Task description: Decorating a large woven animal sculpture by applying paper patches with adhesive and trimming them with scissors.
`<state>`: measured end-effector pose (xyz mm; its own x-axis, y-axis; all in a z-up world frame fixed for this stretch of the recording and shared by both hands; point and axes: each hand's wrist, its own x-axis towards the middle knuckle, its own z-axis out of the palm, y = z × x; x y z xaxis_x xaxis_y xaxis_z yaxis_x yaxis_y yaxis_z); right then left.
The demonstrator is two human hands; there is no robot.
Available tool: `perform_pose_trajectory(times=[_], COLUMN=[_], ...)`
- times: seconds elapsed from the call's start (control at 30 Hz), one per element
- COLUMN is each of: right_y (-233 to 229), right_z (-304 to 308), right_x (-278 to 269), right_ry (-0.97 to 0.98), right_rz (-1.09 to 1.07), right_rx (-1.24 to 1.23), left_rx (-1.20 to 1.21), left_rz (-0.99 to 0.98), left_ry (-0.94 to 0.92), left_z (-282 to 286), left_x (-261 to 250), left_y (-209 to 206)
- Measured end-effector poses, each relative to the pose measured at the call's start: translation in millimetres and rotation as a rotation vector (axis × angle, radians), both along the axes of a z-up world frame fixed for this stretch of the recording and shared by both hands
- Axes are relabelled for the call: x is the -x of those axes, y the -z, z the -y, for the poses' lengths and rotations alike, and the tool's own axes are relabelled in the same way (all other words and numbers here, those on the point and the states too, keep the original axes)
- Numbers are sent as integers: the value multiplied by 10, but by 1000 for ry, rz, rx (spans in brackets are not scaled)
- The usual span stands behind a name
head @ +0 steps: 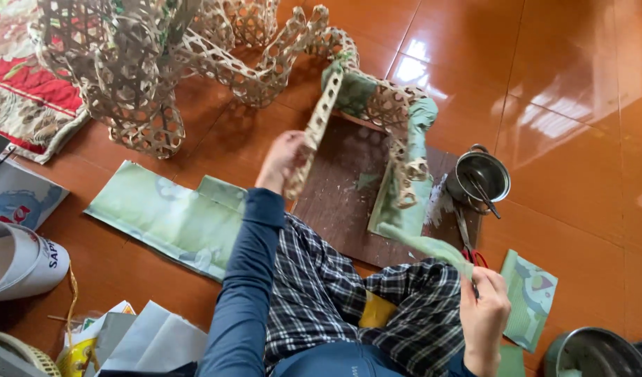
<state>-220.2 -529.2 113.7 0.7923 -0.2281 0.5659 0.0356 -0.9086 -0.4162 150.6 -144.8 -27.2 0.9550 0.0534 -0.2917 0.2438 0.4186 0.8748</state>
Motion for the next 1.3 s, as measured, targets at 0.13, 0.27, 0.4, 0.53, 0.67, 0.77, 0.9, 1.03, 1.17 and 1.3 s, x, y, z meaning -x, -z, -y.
perform_pose_trajectory(times=[0.13,0.27,0.4,0.53,0.67,0.77,0.9,1.03,1.17,1.3], right_y=[-155,-545,-760,-975,-637,-286,162,974,1503,1718], right_z=[123,117,87,-175,-436,-802,-1126,-1169,-1057,-1058], right_x=[-51,-145,-370,-853,-1596,-2265,-3026,-3863,-4556,-5017], right_ry=[-144,-365,-519,-776,-943,-888,-729,-522,-452,-321], right_rz=[-190,-469,-561,-623,-659,-710,-765,-684,-668,-679], right_rx=[-63,-182,-197,-215,-240,-288,-111,370,524,491], left_rx=[236,115,26,-68,236,377,456,691,461,460], left_rz=[29,0,146,230,8,-49,-328,-175,-167,-207], left_ry=[302,517,681,843,1036,987,608,449,318,267], left_z=[532,991,1206,1198,1120,801,576,793,952,1008], left_x=[319,778,1180,1627,1924,1752,1178,390,-43,-415], left_y=[-231,-389,-245,-234,16,185,174,1328,1419,1619])
